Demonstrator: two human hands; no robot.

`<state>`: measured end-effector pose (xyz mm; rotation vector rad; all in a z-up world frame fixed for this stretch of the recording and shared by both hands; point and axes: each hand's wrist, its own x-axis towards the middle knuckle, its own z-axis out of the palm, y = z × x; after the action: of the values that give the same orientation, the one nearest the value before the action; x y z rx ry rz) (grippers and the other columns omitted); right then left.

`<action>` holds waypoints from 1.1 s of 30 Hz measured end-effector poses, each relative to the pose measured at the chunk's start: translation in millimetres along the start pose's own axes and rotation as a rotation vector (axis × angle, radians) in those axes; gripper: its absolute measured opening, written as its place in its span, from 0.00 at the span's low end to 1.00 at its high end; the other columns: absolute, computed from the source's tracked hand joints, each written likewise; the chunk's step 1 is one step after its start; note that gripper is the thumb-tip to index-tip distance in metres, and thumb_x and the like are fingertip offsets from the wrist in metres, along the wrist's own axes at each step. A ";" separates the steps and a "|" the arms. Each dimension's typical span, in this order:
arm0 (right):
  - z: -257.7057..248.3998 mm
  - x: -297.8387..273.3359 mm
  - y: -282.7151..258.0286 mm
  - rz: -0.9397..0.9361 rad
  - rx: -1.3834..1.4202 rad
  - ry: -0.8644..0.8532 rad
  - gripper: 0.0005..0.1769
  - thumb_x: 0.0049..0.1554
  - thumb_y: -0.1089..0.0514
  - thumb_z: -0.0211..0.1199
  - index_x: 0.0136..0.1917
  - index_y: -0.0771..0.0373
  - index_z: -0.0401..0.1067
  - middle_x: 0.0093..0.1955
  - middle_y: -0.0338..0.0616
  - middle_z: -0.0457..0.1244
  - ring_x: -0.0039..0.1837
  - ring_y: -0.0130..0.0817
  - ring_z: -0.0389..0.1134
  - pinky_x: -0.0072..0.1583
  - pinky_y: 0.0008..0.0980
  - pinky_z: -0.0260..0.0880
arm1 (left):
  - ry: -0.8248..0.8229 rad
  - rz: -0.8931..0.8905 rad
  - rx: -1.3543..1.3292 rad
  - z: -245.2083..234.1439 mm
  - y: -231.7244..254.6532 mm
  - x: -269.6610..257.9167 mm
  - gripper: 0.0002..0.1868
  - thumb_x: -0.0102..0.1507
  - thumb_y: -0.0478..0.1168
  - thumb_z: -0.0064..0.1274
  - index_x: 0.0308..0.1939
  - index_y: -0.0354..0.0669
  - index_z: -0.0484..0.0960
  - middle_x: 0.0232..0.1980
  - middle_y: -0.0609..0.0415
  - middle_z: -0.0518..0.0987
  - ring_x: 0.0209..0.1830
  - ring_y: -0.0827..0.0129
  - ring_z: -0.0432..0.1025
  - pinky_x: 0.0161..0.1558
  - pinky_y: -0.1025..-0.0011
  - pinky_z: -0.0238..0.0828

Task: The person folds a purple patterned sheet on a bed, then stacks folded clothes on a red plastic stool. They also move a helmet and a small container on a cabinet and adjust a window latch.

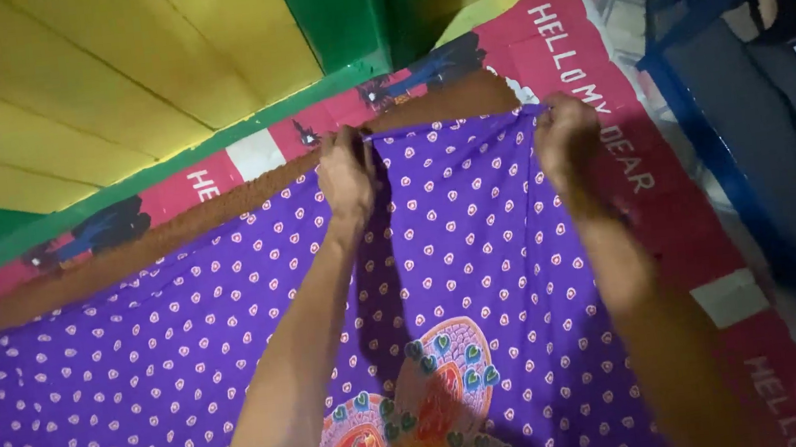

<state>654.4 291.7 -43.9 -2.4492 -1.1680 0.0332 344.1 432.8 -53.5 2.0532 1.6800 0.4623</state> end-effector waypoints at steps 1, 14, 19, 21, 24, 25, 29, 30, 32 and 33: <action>0.1 -4.9 -4.4 0.006 -0.001 0.000 0.09 0.58 0.58 0.62 0.50 0.51 0.80 0.40 0.42 0.70 0.49 0.45 0.74 0.49 0.42 0.76 | -0.005 0.003 0.001 2.3 1.1 -4.5 0.10 0.66 0.49 0.53 0.50 0.58 0.74 0.54 0.57 0.73 0.49 0.47 0.79 0.51 0.50 0.80; 19.9 3.2 -22.5 -0.188 0.467 -0.229 0.12 0.59 0.62 0.57 0.51 0.55 0.81 0.46 0.48 0.71 0.57 0.49 0.72 0.60 0.43 0.70 | -0.110 0.219 -0.057 -14.5 21.6 -49.9 0.19 0.67 0.42 0.53 0.61 0.52 0.67 0.68 0.39 0.60 0.62 0.33 0.69 0.60 0.47 0.75; -58.7 -5.5 -72.0 -0.194 0.071 -0.723 0.21 0.49 0.35 0.68 0.52 0.43 0.83 0.52 0.38 0.74 0.63 0.45 0.72 0.64 0.43 0.69 | -0.244 0.314 0.171 -6.1 29.0 -56.9 0.35 0.67 0.47 0.52 0.78 0.58 0.60 0.81 0.37 0.45 0.77 0.40 0.52 0.65 0.50 0.73; -88.2 -9.9 -93.8 -0.153 -0.010 -0.913 0.33 0.45 0.28 0.70 0.56 0.50 0.83 0.56 0.45 0.74 0.67 0.49 0.70 0.67 0.48 0.68 | -0.211 0.381 0.255 2.3 34.5 -58.2 0.40 0.65 0.51 0.54 0.79 0.52 0.57 0.79 0.29 0.48 0.76 0.35 0.52 0.73 0.47 0.59; -51.3 -16.7 -64.0 -0.247 -0.147 -0.820 0.23 0.45 0.34 0.71 0.49 0.46 0.82 0.50 0.32 0.75 0.63 0.38 0.73 0.62 0.40 0.70 | -0.242 0.278 0.199 9.4 39.1 -53.3 0.41 0.61 0.47 0.60 0.74 0.52 0.57 0.81 0.29 0.40 0.77 0.36 0.53 0.76 0.51 0.56; -53.8 -16.9 -62.1 -0.242 -0.147 -0.819 0.23 0.45 0.34 0.71 0.49 0.46 0.82 0.50 0.32 0.75 0.63 0.38 0.73 0.62 0.40 0.70 | -0.244 0.281 0.198 12.1 37.1 -53.5 0.41 0.61 0.47 0.60 0.74 0.52 0.57 0.81 0.29 0.40 0.77 0.36 0.53 0.76 0.51 0.56; -48.4 -5.4 -44.5 -0.189 0.012 -0.656 0.16 0.51 0.41 0.70 0.50 0.47 0.80 0.46 0.36 0.74 0.59 0.40 0.74 0.57 0.42 0.72 | -0.282 0.291 0.193 14.6 36.8 -53.7 0.33 0.65 0.41 0.56 0.71 0.49 0.59 0.80 0.25 0.38 0.77 0.33 0.53 0.76 0.50 0.56; -43.5 -2.3 -36.0 -0.159 0.023 -0.567 0.13 0.54 0.42 0.69 0.50 0.46 0.81 0.47 0.37 0.73 0.58 0.40 0.74 0.57 0.41 0.73 | -0.294 0.344 0.303 13.9 37.9 -57.5 0.32 0.66 0.41 0.53 0.73 0.56 0.60 0.80 0.25 0.41 0.77 0.35 0.54 0.75 0.51 0.56; -28.7 4.6 -20.0 -0.112 0.169 -0.489 0.11 0.58 0.45 0.68 0.50 0.50 0.79 0.45 0.41 0.71 0.56 0.43 0.72 0.55 0.41 0.70 | -0.314 0.350 0.343 7.8 46.5 -60.5 0.37 0.67 0.39 0.51 0.77 0.62 0.53 0.80 0.24 0.40 0.77 0.35 0.53 0.75 0.50 0.56; -20.5 7.9 -12.8 -0.066 0.316 -0.407 0.10 0.62 0.47 0.66 0.50 0.54 0.78 0.43 0.46 0.69 0.54 0.45 0.71 0.53 0.42 0.68 | -0.331 0.355 0.384 4.3 50.0 -61.3 0.43 0.67 0.37 0.49 0.81 0.68 0.46 0.80 0.23 0.39 0.77 0.34 0.53 0.75 0.49 0.56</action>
<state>654.1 297.2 -19.1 -2.1771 -1.2904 0.6713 375.3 364.2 -29.1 2.5509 1.2839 -0.1094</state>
